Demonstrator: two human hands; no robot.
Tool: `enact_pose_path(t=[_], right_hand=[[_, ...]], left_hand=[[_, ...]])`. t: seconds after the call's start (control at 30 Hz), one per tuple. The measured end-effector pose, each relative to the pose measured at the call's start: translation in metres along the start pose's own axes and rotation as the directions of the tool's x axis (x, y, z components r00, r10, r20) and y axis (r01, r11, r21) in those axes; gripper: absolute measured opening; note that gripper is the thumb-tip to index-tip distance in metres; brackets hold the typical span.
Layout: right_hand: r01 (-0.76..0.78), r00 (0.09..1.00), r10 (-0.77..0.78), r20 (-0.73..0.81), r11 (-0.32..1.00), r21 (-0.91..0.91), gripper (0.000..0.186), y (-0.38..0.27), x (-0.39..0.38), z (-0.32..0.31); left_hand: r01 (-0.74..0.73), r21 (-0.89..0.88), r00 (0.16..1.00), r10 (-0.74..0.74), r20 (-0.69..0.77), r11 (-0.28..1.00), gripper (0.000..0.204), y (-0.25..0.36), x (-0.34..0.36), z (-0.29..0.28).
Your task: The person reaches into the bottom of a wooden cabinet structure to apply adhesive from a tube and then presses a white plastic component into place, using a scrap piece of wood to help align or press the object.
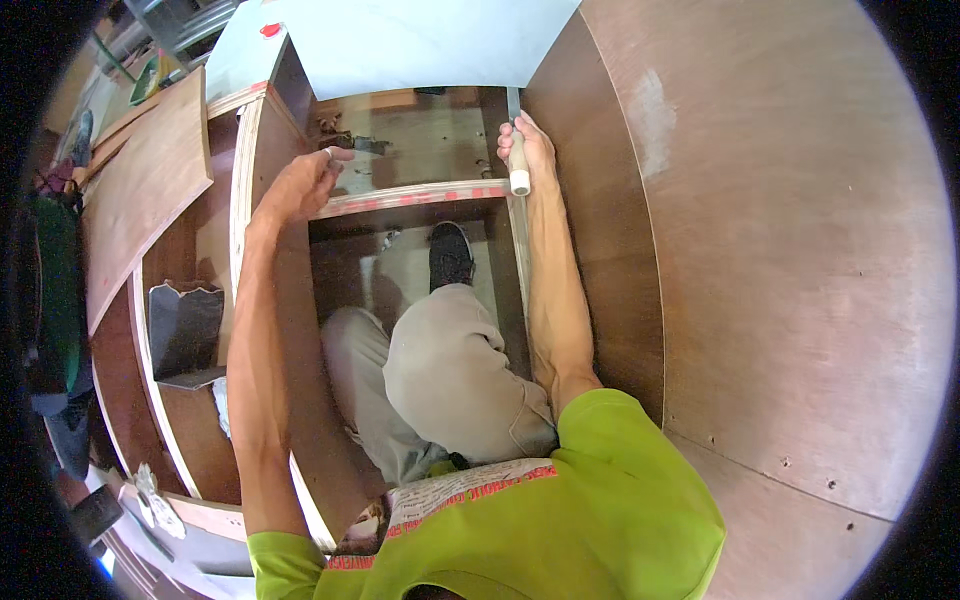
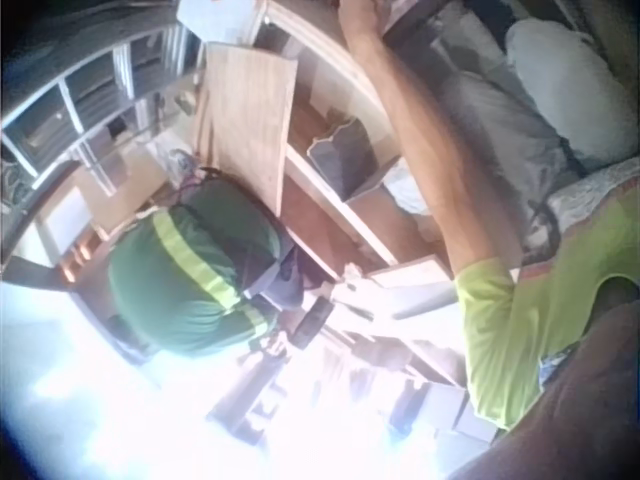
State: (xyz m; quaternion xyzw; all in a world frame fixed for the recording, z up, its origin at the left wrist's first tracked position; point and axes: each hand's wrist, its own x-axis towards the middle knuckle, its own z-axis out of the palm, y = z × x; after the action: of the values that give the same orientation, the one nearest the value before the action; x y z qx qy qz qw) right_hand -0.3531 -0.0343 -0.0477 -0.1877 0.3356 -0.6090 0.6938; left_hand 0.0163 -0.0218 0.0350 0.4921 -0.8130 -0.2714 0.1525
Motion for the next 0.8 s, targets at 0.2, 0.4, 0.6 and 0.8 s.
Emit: enact_pose_path(t=[0.2,0.4,0.6,0.8], right_hand=[[0.013,0.999,-0.015,-0.035,0.999,-0.048,0.044,0.002,-0.004,-0.005],[-0.036,0.999,0.036,0.000,0.997,0.069,0.037,-0.001,-0.027,0.003],[-0.089,0.996,0.079,0.046,0.947,0.309,0.018,0.000,-0.045,0.020],[-0.059,0.997,0.056,-0.058,0.997,-0.053,0.029,0.017,-0.054,-0.011]], left_hand=[[0.032,0.053,0.996,-0.036,0.076,0.998,0.027,0.018,0.003,-0.003],[-0.051,0.029,0.999,0.051,0.016,0.998,0.027,-0.003,0.002,0.002],[-0.036,0.005,0.999,0.036,0.001,0.999,0.027,-0.004,-0.001,0.004],[-0.036,-0.033,0.999,0.037,0.025,0.999,0.028,0.006,0.006,0.004]])
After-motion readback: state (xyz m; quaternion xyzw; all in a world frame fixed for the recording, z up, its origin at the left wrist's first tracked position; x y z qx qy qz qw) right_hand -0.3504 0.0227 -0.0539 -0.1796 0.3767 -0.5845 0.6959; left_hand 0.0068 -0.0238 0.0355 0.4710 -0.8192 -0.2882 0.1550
